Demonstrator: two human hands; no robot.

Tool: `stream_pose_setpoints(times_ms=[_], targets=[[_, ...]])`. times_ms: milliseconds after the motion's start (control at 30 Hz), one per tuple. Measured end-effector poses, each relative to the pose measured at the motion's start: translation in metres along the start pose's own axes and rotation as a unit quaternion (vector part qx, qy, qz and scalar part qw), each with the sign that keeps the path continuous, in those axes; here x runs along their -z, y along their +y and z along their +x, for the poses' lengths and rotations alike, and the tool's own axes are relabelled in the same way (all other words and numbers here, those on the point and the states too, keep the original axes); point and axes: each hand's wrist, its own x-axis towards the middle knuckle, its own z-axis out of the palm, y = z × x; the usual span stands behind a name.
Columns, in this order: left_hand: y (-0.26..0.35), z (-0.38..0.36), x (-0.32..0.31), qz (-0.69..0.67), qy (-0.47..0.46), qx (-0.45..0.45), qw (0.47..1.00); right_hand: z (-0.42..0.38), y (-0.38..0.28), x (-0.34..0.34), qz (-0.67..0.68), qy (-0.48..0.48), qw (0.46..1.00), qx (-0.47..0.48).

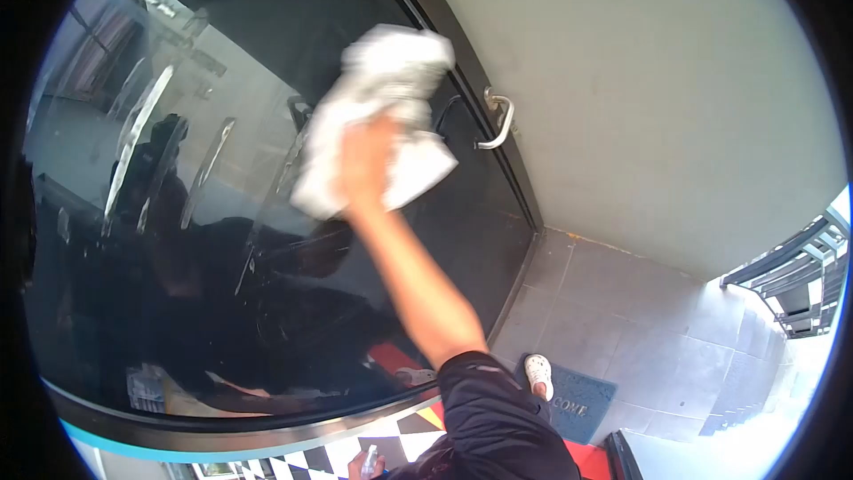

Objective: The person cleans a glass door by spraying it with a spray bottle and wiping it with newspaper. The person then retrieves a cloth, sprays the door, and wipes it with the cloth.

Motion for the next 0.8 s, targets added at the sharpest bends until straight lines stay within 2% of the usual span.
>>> stream_pose_setpoints(times_ms=[33, 67, 100, 133, 167, 200, 233, 267, 300, 367, 433, 467, 500, 533, 633, 700, 767, 800], targets=[[0.001, 0.001, 0.001, -0.010, 0.009, -0.010, 1.000, -0.049, -0.066, -0.016, -0.174, -0.063, 0.973, 0.140], [0.002, -0.001, 0.003, -0.020, 0.018, -0.018, 0.999, -0.104, -0.098, -0.017, -0.183, -0.114, 0.940, 0.266], [0.002, 0.000, 0.008, -0.032, 0.024, -0.025, 0.999, -0.152, -0.101, -0.007, -0.135, -0.149, 0.928, 0.314], [-0.001, 0.000, 0.013, -0.039, 0.035, -0.037, 0.998, -0.186, -0.085, 0.004, -0.106, -0.157, 0.935, 0.302], [-0.004, -0.003, 0.018, -0.051, 0.049, -0.054, 0.996, -0.201, -0.049, 0.018, -0.087, -0.127, 0.963, 0.223], [-0.006, -0.004, 0.023, -0.065, 0.062, -0.069, 0.994, -0.200, -0.004, 0.029, -0.057, -0.078, 0.990, 0.105], [-0.009, -0.008, 0.027, -0.078, 0.073, -0.078, 0.991, -0.181, 0.033, 0.032, 0.031, 0.020, 0.999, 0.034], [-0.013, -0.010, 0.030, -0.090, 0.081, -0.088, 0.989, -0.144, 0.072, 0.046, -0.042, 0.056, 0.995, -0.071], [-0.020, -0.019, 0.029, -0.098, 0.076, -0.081, 0.989, -0.117, 0.077, 0.060, -0.106, 0.052, 0.992, -0.053], [-0.030, -0.032, 0.028, -0.115, 0.068, -0.071, 0.989, -0.088, 0.052, 0.046, -0.142, 0.121, 0.982, -0.004], [-0.025, -0.033, 0.028, -0.155, 0.056, -0.106, 0.981, -0.120, -0.036, 0.043, 0.031, 0.021, 0.999, 0.020], [-0.031, -0.025, 0.016, -0.160, 0.083, -0.166, 0.970, -0.123, -0.018, 0.040, 0.282, -0.003, 0.955, -0.089], [-0.041, -0.020, 0.000, -0.166, 0.107, -0.218, 0.956, -0.168, -0.103, 0.049, 0.393, -0.001, 0.900, -0.186], [-0.037, -0.008, -0.002, -0.180, 0.066, -0.223, 0.956, -0.195, -0.129, 0.063, 0.422, -0.034, 0.878, -0.221], [-0.028, 0.020, -0.016, -0.233, -0.058, -0.195, 0.951, -0.272, -0.167, 0.123, 0.378, -0.106, 0.887, -0.242], [-0.001, 0.035, -0.016, -0.308, -0.045, -0.222, 0.924, -0.313, -0.185, 0.160, 0.316, -0.129, 0.911, -0.232], [0.006, 0.065, -0.035, -0.396, -0.174, -0.187, 0.882, -0.343, -0.199, 0.189, 0.246, -0.142, 0.935, -0.214], [0.023, 0.068, -0.031, -0.393, -0.048, -0.281, 0.874, -0.358, -0.205, 0.203, 0.209, -0.149, 0.944, -0.205]])
